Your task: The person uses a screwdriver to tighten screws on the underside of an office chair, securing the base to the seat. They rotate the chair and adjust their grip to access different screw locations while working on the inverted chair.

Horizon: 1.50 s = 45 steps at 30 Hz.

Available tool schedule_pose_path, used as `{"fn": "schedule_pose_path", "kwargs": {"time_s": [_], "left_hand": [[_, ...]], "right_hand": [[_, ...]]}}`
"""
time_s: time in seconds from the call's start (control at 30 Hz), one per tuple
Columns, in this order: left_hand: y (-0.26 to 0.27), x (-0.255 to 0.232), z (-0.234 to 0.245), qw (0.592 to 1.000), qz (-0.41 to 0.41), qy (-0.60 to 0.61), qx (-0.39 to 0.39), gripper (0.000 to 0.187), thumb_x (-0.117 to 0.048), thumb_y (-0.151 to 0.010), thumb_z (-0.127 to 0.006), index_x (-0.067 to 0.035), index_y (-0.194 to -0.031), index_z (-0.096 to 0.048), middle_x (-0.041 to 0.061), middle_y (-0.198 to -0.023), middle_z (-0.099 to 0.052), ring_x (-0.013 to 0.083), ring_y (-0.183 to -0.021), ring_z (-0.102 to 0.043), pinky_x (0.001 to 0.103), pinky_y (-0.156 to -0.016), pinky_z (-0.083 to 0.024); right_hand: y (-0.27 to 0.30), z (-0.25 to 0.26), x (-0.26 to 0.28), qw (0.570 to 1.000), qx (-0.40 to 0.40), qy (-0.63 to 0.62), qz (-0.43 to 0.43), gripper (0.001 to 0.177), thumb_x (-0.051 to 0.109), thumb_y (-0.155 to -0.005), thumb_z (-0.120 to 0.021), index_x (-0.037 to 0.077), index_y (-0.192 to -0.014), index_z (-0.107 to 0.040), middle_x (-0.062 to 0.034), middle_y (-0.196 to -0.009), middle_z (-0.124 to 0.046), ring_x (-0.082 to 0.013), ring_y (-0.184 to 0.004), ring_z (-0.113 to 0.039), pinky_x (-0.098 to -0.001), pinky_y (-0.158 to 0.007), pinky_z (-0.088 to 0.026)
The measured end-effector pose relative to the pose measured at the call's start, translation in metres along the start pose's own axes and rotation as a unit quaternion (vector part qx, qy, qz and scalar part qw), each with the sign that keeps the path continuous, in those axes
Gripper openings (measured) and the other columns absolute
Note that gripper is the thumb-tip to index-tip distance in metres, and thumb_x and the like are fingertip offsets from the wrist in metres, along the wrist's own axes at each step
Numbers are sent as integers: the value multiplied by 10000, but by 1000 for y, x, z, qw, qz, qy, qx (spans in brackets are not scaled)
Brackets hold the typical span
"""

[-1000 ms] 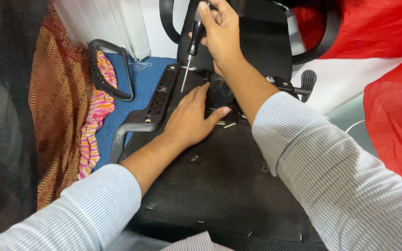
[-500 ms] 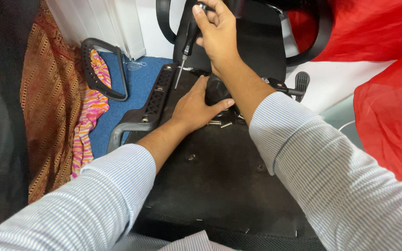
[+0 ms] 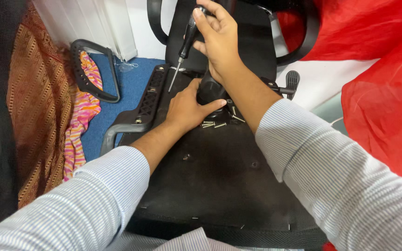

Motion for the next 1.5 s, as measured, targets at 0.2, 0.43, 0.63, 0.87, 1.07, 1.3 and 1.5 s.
{"fn": "schedule_pose_path", "kwargs": {"time_s": [0.2,0.43,0.63,0.87,1.07,1.3,1.5], "left_hand": [[7,-5,0,1000,1,-25,-9,788,-578,-713,-815,-96,-1294,-591,118,-1094,-753,282,-1020,-732,400,-912,-535],[13,-14,-5,999,-2,-39,-26,868,-583,-716,-826,-66,-1355,-547,148,-1135,-735,314,-1054,-707,414,-930,-521],[14,-11,-11,999,30,-27,18,877,-586,-737,-771,-86,-1406,-505,139,-1210,-725,297,-1114,-711,406,-978,-522],[10,-13,-12,997,-51,-57,-15,905,-566,-762,-856,-24,-1370,-462,267,-1546,-344,446,-1332,-475,503,-995,-462],[11,-24,-14,997,51,-62,2,911,-558,-693,-831,-90,-1381,-459,127,-1511,-440,348,-1264,-583,465,-1003,-493],[13,-25,-18,997,-15,-55,-60,977,-490,-711,-863,-10,-1436,-418,180,-1412,-553,349,-1214,-621,426,-988,-509],[13,-26,-19,997,20,-66,-16,998,-538,-705,-837,-35,-1456,-415,200,-1226,-662,357,-1083,-691,430,-930,-546]], "right_hand": [[28,25,23,997,-23,-64,45,309,149,-1069,-663,35,-1346,-589,-66,-1046,-676,-160,-926,-668,-435,-896,-662],[58,78,45,987,-104,-89,83,323,147,-1065,-661,58,-1359,-562,-46,-1054,-653,-150,-967,-657,-474,-946,-662],[74,129,54,970,-178,-119,118,342,198,-1070,-662,76,-1370,-552,-47,-1099,-627,-179,-1011,-656,-504,-1018,-647],[110,185,96,955,-242,-58,163,336,216,-1136,-675,144,-1439,-546,-29,-1198,-634,-185,-1140,-657,-476,-1064,-602],[127,179,104,951,-253,60,167,288,175,-1175,-637,127,-1448,-557,-19,-1145,-641,-125,-970,-607,-384,-895,-582],[132,185,101,942,-209,129,230,230,18,-1229,-645,15,-1438,-547,-36,-1050,-605,-75,-783,-516,-218,-650,-416],[130,202,97,939,-205,175,214,245,-10,-1224,-651,4,-1449,-555,-12,-1043,-587,-40,-762,-469,-187,-619,-348]]}}
Point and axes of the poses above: each hand's wrist, its own y-axis away from the middle knuckle, its own z-axis out of the back of the hand, x = y × z, the point moved 2 cm from there along -y, towards the middle knuckle
